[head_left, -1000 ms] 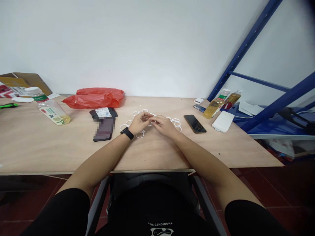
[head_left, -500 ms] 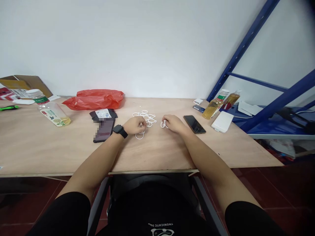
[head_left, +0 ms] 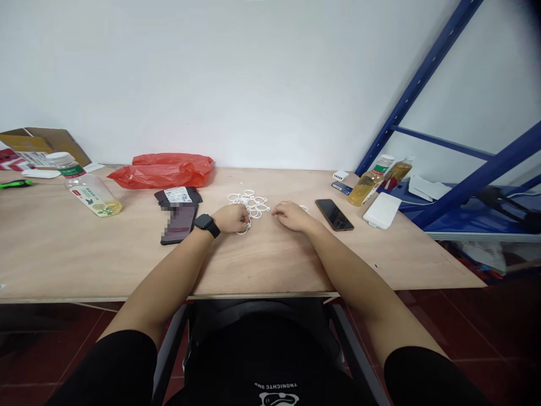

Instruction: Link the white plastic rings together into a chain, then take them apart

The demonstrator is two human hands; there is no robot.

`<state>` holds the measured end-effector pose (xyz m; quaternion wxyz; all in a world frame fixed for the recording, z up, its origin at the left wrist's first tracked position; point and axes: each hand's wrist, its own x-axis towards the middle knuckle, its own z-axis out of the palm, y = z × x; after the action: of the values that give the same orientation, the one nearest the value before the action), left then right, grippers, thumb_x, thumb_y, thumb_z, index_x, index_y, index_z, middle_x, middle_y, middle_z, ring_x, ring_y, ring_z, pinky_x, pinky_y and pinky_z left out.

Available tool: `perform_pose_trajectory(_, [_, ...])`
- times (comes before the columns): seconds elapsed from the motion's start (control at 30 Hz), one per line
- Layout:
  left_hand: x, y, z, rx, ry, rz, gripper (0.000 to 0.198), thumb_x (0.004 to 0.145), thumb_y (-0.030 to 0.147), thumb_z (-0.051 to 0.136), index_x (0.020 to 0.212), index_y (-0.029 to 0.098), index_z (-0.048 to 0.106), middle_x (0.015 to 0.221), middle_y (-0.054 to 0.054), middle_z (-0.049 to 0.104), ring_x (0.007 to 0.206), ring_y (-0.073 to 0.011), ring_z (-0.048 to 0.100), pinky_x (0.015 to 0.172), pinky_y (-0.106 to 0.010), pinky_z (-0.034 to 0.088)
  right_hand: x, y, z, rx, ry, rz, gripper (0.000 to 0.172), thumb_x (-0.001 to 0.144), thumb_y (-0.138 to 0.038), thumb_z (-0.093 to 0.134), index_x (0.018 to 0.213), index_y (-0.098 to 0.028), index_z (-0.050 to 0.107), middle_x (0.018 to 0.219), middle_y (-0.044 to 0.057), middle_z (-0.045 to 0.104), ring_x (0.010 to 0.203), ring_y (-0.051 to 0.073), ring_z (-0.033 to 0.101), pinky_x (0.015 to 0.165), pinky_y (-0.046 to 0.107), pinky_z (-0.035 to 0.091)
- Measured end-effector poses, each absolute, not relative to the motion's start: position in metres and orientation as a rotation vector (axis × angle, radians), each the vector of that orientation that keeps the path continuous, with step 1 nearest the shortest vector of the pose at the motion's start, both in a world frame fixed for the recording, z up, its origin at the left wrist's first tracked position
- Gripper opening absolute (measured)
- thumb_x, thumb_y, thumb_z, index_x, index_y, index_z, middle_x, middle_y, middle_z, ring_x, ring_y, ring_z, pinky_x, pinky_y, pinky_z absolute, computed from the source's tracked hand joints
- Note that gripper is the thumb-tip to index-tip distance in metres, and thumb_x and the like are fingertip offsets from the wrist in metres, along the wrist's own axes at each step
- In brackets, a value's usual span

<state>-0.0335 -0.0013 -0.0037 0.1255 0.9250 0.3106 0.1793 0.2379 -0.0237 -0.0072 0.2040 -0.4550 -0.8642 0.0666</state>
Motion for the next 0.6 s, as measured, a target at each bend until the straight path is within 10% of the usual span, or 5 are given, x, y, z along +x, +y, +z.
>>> perform_pose_trajectory(0.6, [-0.01, -0.02, 0.007, 2.664, 0.828, 1.063, 0.017, 0.087, 0.027, 0.058, 0.085, 0.022, 0.073, 0.088, -0.006, 0.074, 0.084, -0.0189, 0.066, 0.083, -0.033, 0.048, 0.204, -0.049, 0.004, -1.053, -2.102, 0.514, 0.022, 0.087, -0.022, 0.062, 0.106, -0.023, 0.073, 0.104, 0.004, 0.074, 0.092, 0.017, 0.068, 0.087, 0.031, 0.05])
